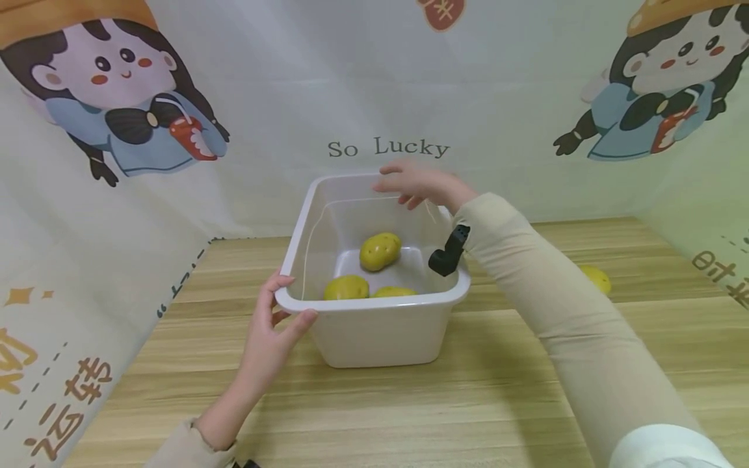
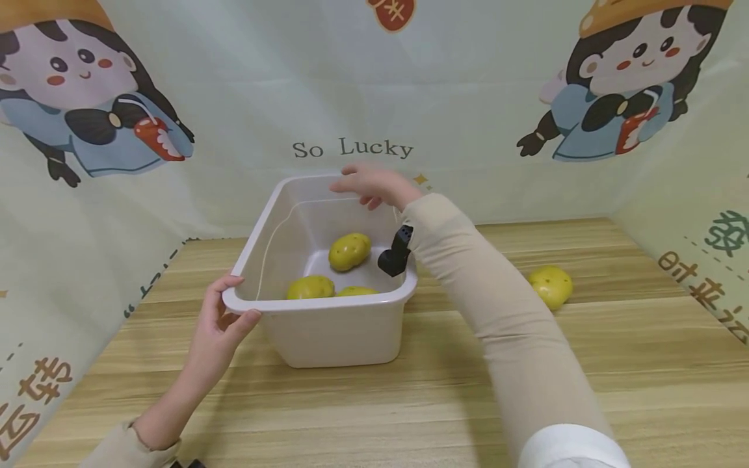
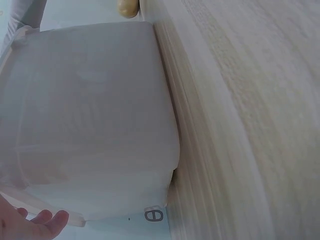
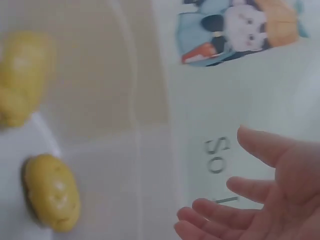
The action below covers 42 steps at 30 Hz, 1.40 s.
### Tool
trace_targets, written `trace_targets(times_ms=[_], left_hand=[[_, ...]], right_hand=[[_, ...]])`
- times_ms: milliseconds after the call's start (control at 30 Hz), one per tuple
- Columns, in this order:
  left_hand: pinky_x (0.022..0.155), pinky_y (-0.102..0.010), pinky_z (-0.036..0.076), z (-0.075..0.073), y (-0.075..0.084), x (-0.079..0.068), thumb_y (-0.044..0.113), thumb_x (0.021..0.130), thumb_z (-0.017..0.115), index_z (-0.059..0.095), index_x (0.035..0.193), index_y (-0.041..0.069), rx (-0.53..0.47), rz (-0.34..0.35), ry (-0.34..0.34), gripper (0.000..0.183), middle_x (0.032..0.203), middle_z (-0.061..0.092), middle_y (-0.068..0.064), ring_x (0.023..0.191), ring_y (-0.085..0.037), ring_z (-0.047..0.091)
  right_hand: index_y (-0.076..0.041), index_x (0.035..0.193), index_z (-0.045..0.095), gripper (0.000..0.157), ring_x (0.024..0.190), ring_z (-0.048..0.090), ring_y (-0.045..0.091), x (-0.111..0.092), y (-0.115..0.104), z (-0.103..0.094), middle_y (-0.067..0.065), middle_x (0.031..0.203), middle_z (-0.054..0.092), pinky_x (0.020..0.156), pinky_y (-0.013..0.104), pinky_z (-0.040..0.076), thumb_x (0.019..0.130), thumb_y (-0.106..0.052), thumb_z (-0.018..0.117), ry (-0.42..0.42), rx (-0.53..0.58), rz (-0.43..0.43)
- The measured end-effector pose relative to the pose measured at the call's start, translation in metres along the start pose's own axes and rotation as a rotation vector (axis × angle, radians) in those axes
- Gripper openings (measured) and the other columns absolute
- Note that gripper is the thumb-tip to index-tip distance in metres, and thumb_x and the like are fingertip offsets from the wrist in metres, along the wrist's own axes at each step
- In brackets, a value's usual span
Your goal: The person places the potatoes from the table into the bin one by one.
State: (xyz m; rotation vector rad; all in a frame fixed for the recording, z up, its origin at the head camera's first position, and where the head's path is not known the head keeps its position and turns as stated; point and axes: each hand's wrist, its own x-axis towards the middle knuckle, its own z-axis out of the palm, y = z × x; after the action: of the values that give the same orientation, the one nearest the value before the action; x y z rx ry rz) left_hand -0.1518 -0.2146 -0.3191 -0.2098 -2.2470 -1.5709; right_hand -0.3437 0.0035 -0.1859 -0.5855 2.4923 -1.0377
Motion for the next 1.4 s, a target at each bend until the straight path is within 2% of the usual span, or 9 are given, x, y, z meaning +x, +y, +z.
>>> trace_targets(times_ms=[333,467,667,867,1100,1400], left_hand=[[0.086,-0.019,0.037,0.001,0.002,0.001,0.005,0.083,0.06,0.035,0.126,0.002,0.009,-0.007,0.003,0.049,0.15,0.02,-0.009,0.114,-0.016,0.036],[0.086,-0.018,0.037,0.001,0.001,0.001,0.005,0.083,0.06,0.035,0.126,0.002,0.012,-0.012,0.01,0.05,0.15,0.021,-0.009,0.114,-0.015,0.037],[0.085,-0.015,0.038,0.001,0.0,0.0,0.003,0.083,0.06,0.035,0.126,0.001,0.012,-0.006,0.018,0.05,0.149,0.022,-0.01,0.113,-0.015,0.037],[0.085,-0.015,0.038,0.001,0.0,0.0,0.003,0.083,0.06,0.036,0.126,0.001,0.01,-0.002,0.017,0.05,0.15,0.021,-0.011,0.115,-0.017,0.037],[0.085,-0.014,0.037,0.002,0.002,-0.002,0.004,0.083,0.06,0.036,0.126,0.001,0.02,0.013,0.017,0.049,0.15,0.02,-0.013,0.116,-0.018,0.037],[0.085,-0.015,0.038,0.003,0.004,-0.001,0.003,0.083,0.06,0.036,0.126,0.001,0.027,0.011,0.012,0.049,0.149,0.022,-0.011,0.113,-0.012,0.037]], right_hand=[[-0.021,0.147,0.017,0.065,0.122,0.043,0.026,-0.025,-0.007,-0.038,0.005,0.148,0.027,0.097,0.037,0.04,0.092,-0.044,0.045,0.08,0.056,-0.039],[-0.02,0.147,0.014,0.068,0.125,0.039,0.028,-0.039,0.0,-0.052,0.007,0.149,0.024,0.1,0.04,0.037,0.092,-0.046,0.044,0.093,0.015,-0.041],[-0.022,0.148,0.01,0.071,0.13,0.03,0.031,-0.059,0.019,-0.068,0.008,0.15,0.022,0.105,0.046,0.029,0.091,-0.048,0.043,0.101,-0.061,0.003],[-0.021,0.148,0.005,0.074,0.133,0.023,0.036,-0.078,0.043,-0.084,0.012,0.153,0.012,0.106,0.052,0.023,0.091,-0.05,0.042,0.11,-0.051,0.031],[-0.021,0.148,0.004,0.079,0.133,0.023,0.038,-0.098,0.073,-0.103,0.012,0.154,0.004,0.105,0.055,0.022,0.089,-0.055,0.043,0.143,-0.048,0.067],[-0.017,0.148,-0.001,0.081,0.131,0.021,0.044,-0.117,0.105,-0.119,0.016,0.153,-0.006,0.103,0.058,0.023,0.089,-0.056,0.041,0.158,-0.057,0.074]])
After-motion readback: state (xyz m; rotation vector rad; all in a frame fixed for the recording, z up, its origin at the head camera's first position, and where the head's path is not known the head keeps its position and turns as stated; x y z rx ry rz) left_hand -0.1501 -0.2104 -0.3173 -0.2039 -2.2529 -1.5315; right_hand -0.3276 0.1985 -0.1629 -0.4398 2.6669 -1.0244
